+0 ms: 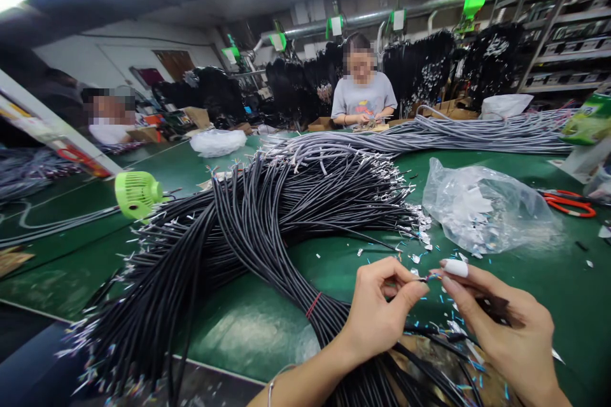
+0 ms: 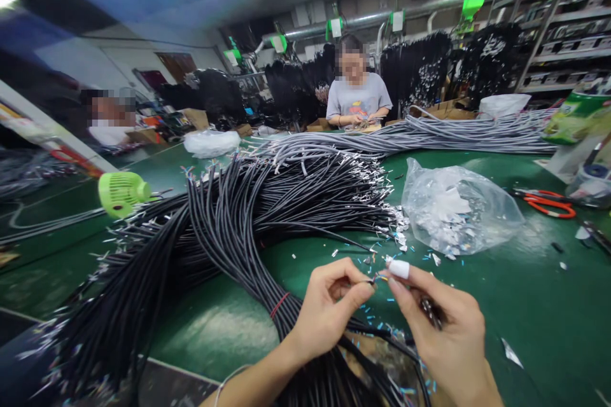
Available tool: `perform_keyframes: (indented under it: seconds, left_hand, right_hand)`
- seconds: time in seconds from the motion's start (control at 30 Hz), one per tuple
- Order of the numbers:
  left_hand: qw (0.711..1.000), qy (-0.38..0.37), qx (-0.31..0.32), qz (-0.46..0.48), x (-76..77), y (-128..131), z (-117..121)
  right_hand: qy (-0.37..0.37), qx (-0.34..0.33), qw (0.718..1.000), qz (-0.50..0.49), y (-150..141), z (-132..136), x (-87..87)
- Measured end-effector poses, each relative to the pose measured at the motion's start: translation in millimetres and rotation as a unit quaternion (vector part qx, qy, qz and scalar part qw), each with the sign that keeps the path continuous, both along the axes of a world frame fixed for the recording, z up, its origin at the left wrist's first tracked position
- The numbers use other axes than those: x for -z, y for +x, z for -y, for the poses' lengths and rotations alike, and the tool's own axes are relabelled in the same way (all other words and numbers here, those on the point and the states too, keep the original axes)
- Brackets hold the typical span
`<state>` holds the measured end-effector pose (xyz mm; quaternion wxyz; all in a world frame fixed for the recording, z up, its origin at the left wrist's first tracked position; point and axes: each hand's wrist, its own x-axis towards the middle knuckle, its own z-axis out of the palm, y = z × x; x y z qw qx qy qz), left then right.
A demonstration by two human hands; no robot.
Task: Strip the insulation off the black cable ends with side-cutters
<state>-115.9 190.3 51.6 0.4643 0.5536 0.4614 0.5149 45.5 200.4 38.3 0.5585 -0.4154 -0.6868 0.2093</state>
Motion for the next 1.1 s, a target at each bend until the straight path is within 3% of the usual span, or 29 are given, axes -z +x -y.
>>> perform_keyframes:
  seconds: [0.4, 0.57, 0.77, 0.9, 1.1]
  left_hand:
    - [1.000, -0.027, 0.014, 0.002, 0.8, 0, 0]
    - [0.999, -0.037, 0.017, 0.004, 2.5, 1, 1]
    - [0.998, -0.056, 0.035, 0.001, 4.1, 5, 2]
    - [0.998, -0.050, 0.036, 0.018, 4.7, 4, 1]
    - [0.998, -0.047, 0.030, 0.036, 2.3, 1, 0]
  right_hand:
    - [0.063, 0.037, 0.996, 0.059, 4, 0, 14.0]
    - [0.085, 0.083, 0.988, 0.094, 4, 2, 19.8]
    - [0.172, 0.067, 0.977, 0.108, -4, 2, 15.2]
    - [0.128, 0.057, 0.985, 0.105, -7, 1, 6.2]
    - [-0.026, 0.013, 0.999, 0.025, -2, -2, -0.8]
